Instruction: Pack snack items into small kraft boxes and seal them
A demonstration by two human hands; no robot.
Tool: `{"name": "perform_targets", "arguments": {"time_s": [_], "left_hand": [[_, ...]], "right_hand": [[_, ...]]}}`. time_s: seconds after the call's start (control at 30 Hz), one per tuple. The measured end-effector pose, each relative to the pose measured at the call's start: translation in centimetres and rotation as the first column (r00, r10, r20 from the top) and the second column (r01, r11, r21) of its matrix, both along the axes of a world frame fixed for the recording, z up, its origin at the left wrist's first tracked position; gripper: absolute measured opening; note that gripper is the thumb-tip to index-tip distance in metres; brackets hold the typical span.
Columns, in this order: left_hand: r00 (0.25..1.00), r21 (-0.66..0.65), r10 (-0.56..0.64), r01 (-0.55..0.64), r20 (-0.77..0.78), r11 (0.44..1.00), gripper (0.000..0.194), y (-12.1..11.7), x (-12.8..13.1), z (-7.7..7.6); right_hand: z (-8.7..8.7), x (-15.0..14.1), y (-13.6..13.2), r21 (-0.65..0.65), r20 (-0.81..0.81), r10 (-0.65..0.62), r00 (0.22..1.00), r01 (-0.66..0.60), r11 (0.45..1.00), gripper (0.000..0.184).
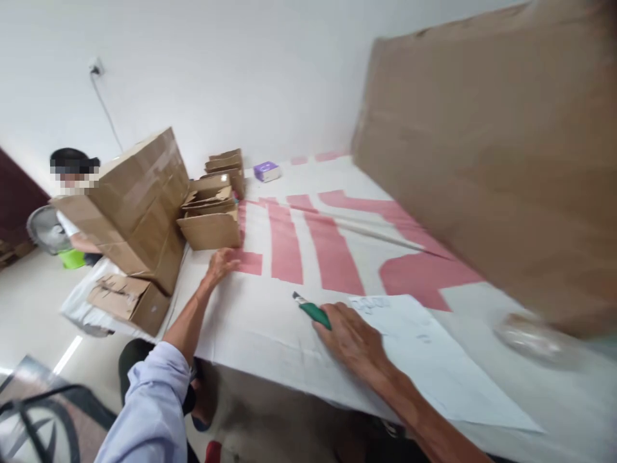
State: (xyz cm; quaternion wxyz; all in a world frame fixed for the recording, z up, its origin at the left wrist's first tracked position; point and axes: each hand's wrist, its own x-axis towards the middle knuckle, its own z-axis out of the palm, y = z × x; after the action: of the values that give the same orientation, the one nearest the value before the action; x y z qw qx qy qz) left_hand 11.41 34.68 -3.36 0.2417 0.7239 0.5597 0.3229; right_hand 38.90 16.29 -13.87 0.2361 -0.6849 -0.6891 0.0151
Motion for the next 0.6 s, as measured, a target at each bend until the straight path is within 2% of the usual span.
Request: {"name": "perform_targets", "arguments": {"time_s": [0.07, 0.13, 0.2, 0.27, 0.33, 0.4, 0.47, 0.5, 0.6], "left_hand": [[0.999, 0.027, -0.023, 0.024, -0.023, 0.999, 0.031, -4.4, -0.5, 0.0], [0.999, 0.079, -0.007, 0.01, -0.033, 0.997, 0.036, -9.0, -2.2, 0.8], [0.997, 0.151, 0.066, -0.06, -0.034, 0.987, 0.033, -13.1, -5.2, 2.3], [0.981, 0.242, 0.192, -0.178, -0.035, 0.954, 0.03, -15.8, -9.7, 4.3], [0.889, 0.411, 0.451, -0.383, -0.081, 0.827, 0.028, -16.9, -15.0, 6.5], [0.808, 0.433, 0.585, -0.505, -0.065, 0.747, 0.037, -16.7, -20.2, 8.4], [0.711, 0.392, 0.701, -0.629, -0.06, 0.671, 0.044, -15.8, -24.7, 9.9], [0.648, 0.297, 0.757, -0.709, -0.083, 0.64, 0.047, -15.3, -26.5, 10.4], [0.612, 0.148, 0.784, -0.77, -0.101, 0.62, 0.053, -14.4, -29.7, 10.9]], "right_hand": [[-0.3, 0.2, -0.2, -0.015, -0.007, 0.002, 1.0, -0.002, 1.0, 0.013], [-0.4, 0.3, -0.3, -0.03, -0.022, 0.007, 1.0, -0.008, 1.0, 0.016], [-0.3, 0.3, -0.4, -0.043, -0.039, 0.004, 0.999, -0.005, 0.999, 0.018], [-0.2, 0.4, -0.4, -0.055, -0.048, -0.001, 0.999, -0.002, 0.998, 0.019], [-0.1, 0.4, -0.4, -0.058, -0.055, 0.002, 0.999, -0.005, 0.998, 0.02], [-0.2, 0.4, -0.3, -0.045, -0.064, 0.013, 0.998, -0.016, 0.999, 0.02], [-0.4, 0.3, -0.2, -0.025, -0.068, 0.014, 0.998, -0.016, 1.0, 0.02], [-0.6, 0.2, -0.2, -0.014, -0.069, 0.012, 0.998, -0.013, 1.0, 0.02], [-0.9, 0.1, -0.1, 0.003, -0.059, 0.013, 0.998, -0.013, 1.0, 0.022]]}}
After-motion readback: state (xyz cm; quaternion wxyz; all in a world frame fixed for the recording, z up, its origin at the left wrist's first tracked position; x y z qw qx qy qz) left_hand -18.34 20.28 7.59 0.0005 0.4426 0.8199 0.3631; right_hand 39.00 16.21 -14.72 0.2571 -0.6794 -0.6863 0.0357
